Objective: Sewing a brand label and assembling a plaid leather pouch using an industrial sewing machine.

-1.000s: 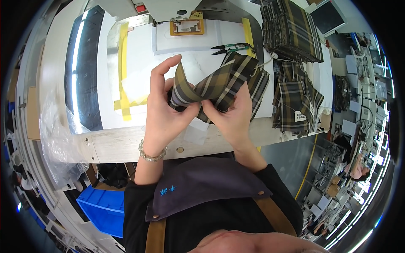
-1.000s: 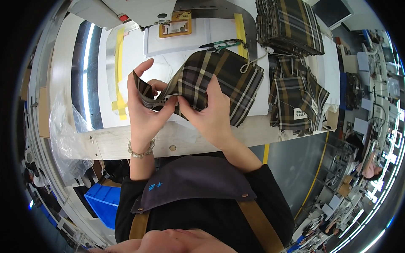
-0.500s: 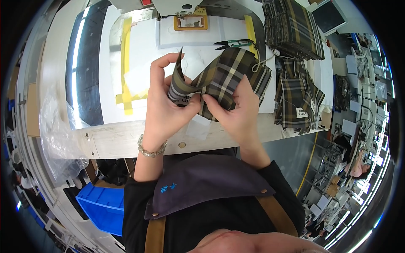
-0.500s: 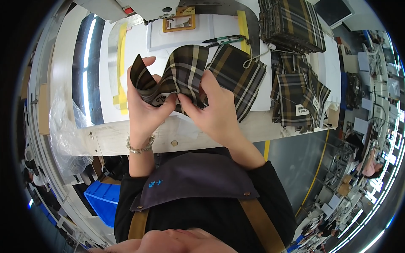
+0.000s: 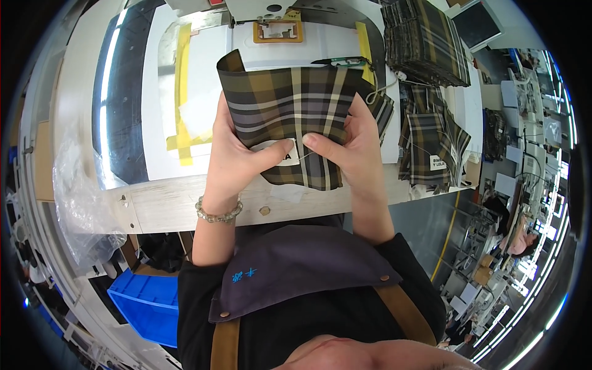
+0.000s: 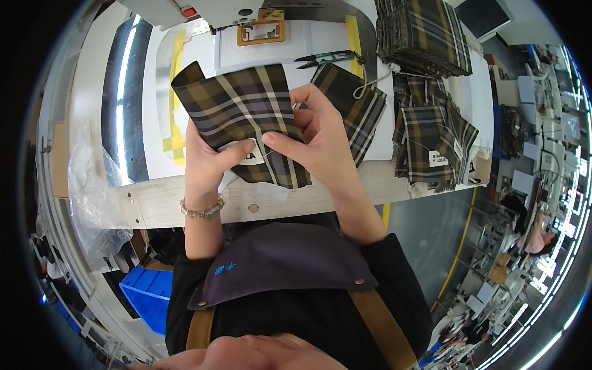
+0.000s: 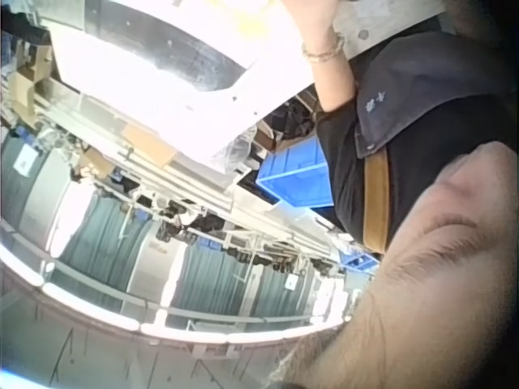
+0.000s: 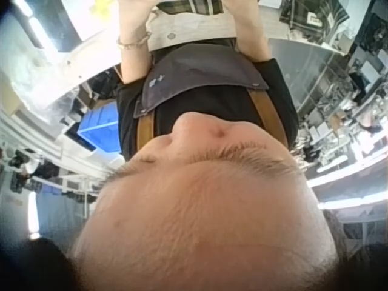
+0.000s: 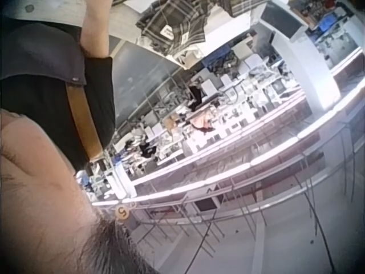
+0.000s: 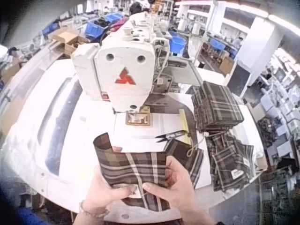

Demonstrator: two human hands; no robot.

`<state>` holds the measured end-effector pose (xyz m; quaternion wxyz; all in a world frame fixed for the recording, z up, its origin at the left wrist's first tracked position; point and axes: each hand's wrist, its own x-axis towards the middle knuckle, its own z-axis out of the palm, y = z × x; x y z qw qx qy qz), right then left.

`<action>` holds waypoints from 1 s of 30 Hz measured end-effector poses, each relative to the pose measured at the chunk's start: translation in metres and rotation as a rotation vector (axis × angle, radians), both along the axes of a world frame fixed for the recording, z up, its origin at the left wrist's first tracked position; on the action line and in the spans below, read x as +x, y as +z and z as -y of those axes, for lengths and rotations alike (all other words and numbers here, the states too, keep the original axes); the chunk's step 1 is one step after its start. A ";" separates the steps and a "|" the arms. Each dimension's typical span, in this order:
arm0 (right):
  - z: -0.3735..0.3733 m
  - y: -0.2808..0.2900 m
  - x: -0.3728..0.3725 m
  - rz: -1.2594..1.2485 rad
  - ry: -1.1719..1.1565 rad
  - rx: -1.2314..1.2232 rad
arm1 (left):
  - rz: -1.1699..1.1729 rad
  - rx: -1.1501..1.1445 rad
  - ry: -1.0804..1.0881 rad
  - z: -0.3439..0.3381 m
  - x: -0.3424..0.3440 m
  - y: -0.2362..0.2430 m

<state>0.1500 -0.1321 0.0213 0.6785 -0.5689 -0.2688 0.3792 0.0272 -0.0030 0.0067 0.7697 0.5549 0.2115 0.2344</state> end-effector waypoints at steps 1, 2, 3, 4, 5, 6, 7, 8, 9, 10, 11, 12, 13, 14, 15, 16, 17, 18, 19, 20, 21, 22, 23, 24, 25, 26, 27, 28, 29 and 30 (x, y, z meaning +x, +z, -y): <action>-0.001 -0.001 0.000 -0.036 -0.007 0.008 | -0.008 -0.037 -0.009 -0.001 -0.001 0.000; -0.001 -0.001 0.001 -0.073 -0.014 0.016 | -0.007 -0.039 -0.008 -0.001 -0.001 -0.001; -0.001 -0.001 0.001 -0.071 -0.015 0.014 | 0.010 -0.013 0.002 -0.001 -0.001 -0.003; -0.001 -0.001 0.001 -0.080 -0.018 0.009 | 0.026 0.013 0.012 0.000 -0.001 -0.003; -0.001 0.000 0.001 -0.090 -0.020 0.004 | 0.027 0.011 0.012 0.000 -0.001 -0.003; -0.002 0.000 0.001 -0.089 -0.019 0.003 | 0.023 0.030 0.014 0.000 -0.002 -0.003; -0.002 0.001 0.001 -0.097 -0.020 -0.002 | 0.018 0.050 0.017 0.000 -0.002 -0.002; -0.002 0.001 0.001 -0.106 -0.021 -0.006 | 0.019 0.049 0.018 0.000 -0.002 -0.001; -0.002 0.001 0.000 -0.105 -0.021 -0.008 | 0.021 0.057 0.029 0.001 -0.002 0.000; -0.003 0.001 0.000 -0.104 -0.029 -0.006 | 0.023 0.064 0.040 0.001 -0.002 0.000; -0.003 0.000 0.000 -0.102 -0.037 -0.004 | 0.024 0.063 0.041 0.001 -0.001 0.000; -0.004 0.000 -0.001 -0.102 -0.035 -0.005 | 0.024 0.067 0.043 0.001 -0.002 0.000; -0.004 0.000 -0.001 -0.089 -0.037 -0.002 | 0.024 0.071 0.045 0.001 -0.002 0.001; -0.005 0.000 -0.002 -0.075 -0.040 0.001 | 0.024 0.070 0.048 0.001 -0.002 0.001; -0.004 -0.001 -0.002 -0.075 -0.037 0.000 | 0.014 0.075 0.050 0.001 -0.003 0.001; -0.003 -0.003 -0.001 -0.069 -0.031 -0.012 | 0.003 0.080 0.053 0.002 -0.003 0.002; -0.003 -0.004 -0.001 -0.063 -0.024 -0.025 | 0.002 0.080 0.057 0.002 -0.003 0.002; -0.003 -0.004 -0.001 -0.063 -0.023 -0.026 | -0.004 0.084 0.060 0.002 -0.002 0.003; -0.004 -0.004 -0.001 -0.061 -0.025 -0.025 | -0.011 0.089 0.064 0.002 -0.002 0.003; -0.004 -0.004 -0.002 -0.059 -0.027 -0.025 | -0.011 0.089 0.067 0.002 -0.002 0.003; -0.004 -0.005 -0.002 -0.058 -0.026 -0.025 | -0.015 0.084 0.059 0.002 -0.002 0.003; -0.004 -0.005 -0.002 -0.057 -0.030 -0.021 | -0.018 0.079 0.051 0.002 -0.001 0.003; -0.004 -0.005 -0.003 -0.056 -0.034 -0.016 | -0.018 0.079 0.052 0.002 -0.001 0.003; -0.004 -0.005 -0.003 -0.056 -0.032 -0.016 | -0.019 0.080 0.061 0.003 -0.001 0.003; -0.004 -0.005 -0.004 -0.052 -0.033 -0.017 | -0.019 0.082 0.070 0.003 -0.001 0.003; -0.004 -0.005 -0.004 -0.048 -0.034 -0.019 | -0.020 0.082 0.071 0.004 -0.001 0.003; -0.004 -0.005 -0.004 -0.048 -0.033 -0.019 | -0.019 0.083 0.069 0.004 -0.001 0.003; -0.004 -0.006 -0.004 -0.056 -0.030 -0.019 | -0.017 0.084 0.068 0.004 -0.001 0.003; -0.004 -0.007 -0.004 -0.064 -0.027 -0.019 | -0.018 0.085 0.068 0.004 -0.001 0.002; -0.003 -0.008 -0.004 -0.063 -0.028 -0.018 | -0.029 0.099 0.063 0.003 -0.001 0.002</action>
